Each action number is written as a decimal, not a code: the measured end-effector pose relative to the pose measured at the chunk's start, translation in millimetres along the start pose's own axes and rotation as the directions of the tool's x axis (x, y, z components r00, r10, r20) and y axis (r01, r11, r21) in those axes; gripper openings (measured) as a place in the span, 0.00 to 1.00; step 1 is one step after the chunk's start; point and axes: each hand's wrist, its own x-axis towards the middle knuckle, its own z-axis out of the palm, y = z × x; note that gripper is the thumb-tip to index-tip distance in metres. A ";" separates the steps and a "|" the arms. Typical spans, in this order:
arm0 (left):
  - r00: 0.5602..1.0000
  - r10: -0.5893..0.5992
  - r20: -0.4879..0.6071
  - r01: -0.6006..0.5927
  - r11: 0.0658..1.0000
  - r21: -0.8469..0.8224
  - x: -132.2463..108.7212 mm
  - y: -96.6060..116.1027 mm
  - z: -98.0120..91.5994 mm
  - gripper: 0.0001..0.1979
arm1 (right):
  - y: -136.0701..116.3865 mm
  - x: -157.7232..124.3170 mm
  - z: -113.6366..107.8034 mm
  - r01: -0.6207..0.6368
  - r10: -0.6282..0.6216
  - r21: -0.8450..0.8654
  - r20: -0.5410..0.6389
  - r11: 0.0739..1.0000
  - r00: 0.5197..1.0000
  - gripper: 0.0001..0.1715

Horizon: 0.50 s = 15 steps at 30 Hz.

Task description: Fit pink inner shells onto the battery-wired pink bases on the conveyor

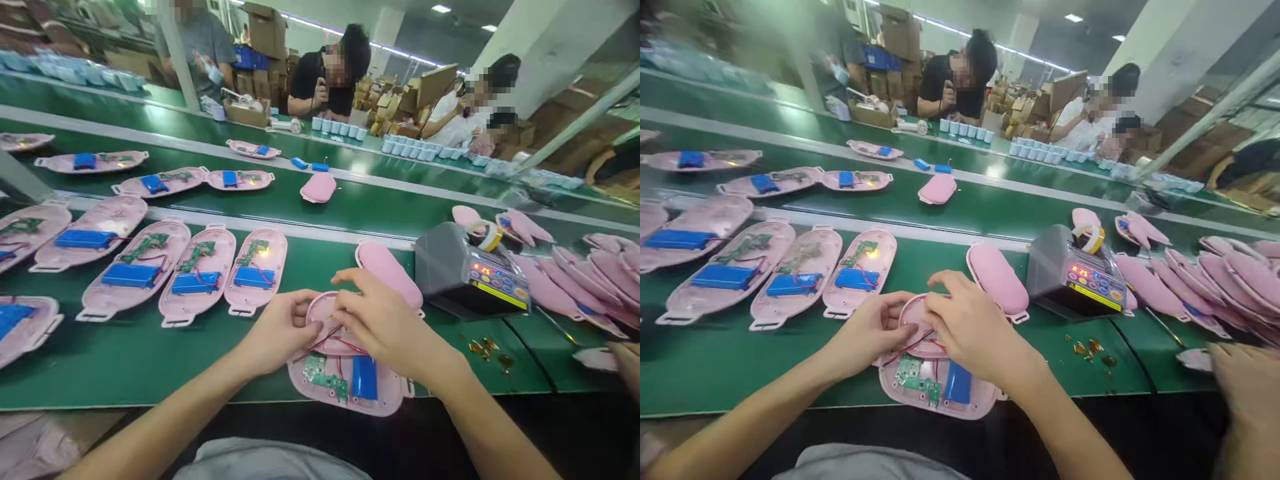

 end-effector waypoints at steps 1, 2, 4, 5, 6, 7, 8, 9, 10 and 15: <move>1.000 0.009 -0.004 -0.009 1.000 -0.011 0.2 -2.5 -0.9 0.21 | 1.5 3.3 2.1 0.003 -0.002 -0.031 0.029 1.000 1.000 0.10; 1.000 0.019 -0.007 -0.019 1.000 -0.022 0.4 -4.7 -1.9 0.21 | 2.9 6.3 4.1 0.010 -0.007 -0.063 0.048 0.998 0.999 0.10; 0.999 0.043 -0.007 -0.043 0.998 -0.046 0.6 -8.5 -3.7 0.21 | 4.7 11.1 8.4 0.036 -0.030 -0.131 0.045 0.991 0.999 0.10; 0.998 0.057 -0.005 -0.057 0.997 -0.057 0.6 -10.0 -4.4 0.20 | 4.9 12.9 10.7 0.055 -0.051 -0.164 0.029 0.985 0.998 0.10; 0.997 0.072 0.001 -0.072 0.995 -0.067 0.6 -11.3 -5.0 0.20 | 4.5 14.5 13.2 0.080 -0.078 -0.194 0.015 0.978 0.997 0.11; 0.996 0.090 0.007 -0.090 0.993 -0.074 0.5 -12.5 -5.3 0.20 | 3.7 16.0 15.6 0.100 -0.102 -0.219 0.000 0.971 0.995 0.11; 0.994 0.108 0.010 -0.107 0.991 -0.078 0.5 -13.7 -5.3 0.20 | 2.6 17.6 17.8 0.106 -0.112 -0.239 -0.011 0.965 0.994 0.11; 0.993 0.122 0.011 -0.120 0.990 -0.076 0.6 -14.8 -5.2 0.21 | 1.5 19.4 19.5 0.095 -0.103 -0.251 -0.019 0.963 0.995 0.10; 0.992 0.127 0.006 -0.127 0.989 -0.072 0.6 -16.0 -4.9 0.21 | 0.7 21.4 20.6 0.065 -0.074 -0.255 -0.026 0.965 0.997 0.09; 0.989 0.124 -0.078 -0.126 0.992 -0.025 -1.7 -21.7 -5.9 0.19 | 11.6 31.8 9.2 -0.367 0.358 -0.138 -0.087 0.920 0.930 0.17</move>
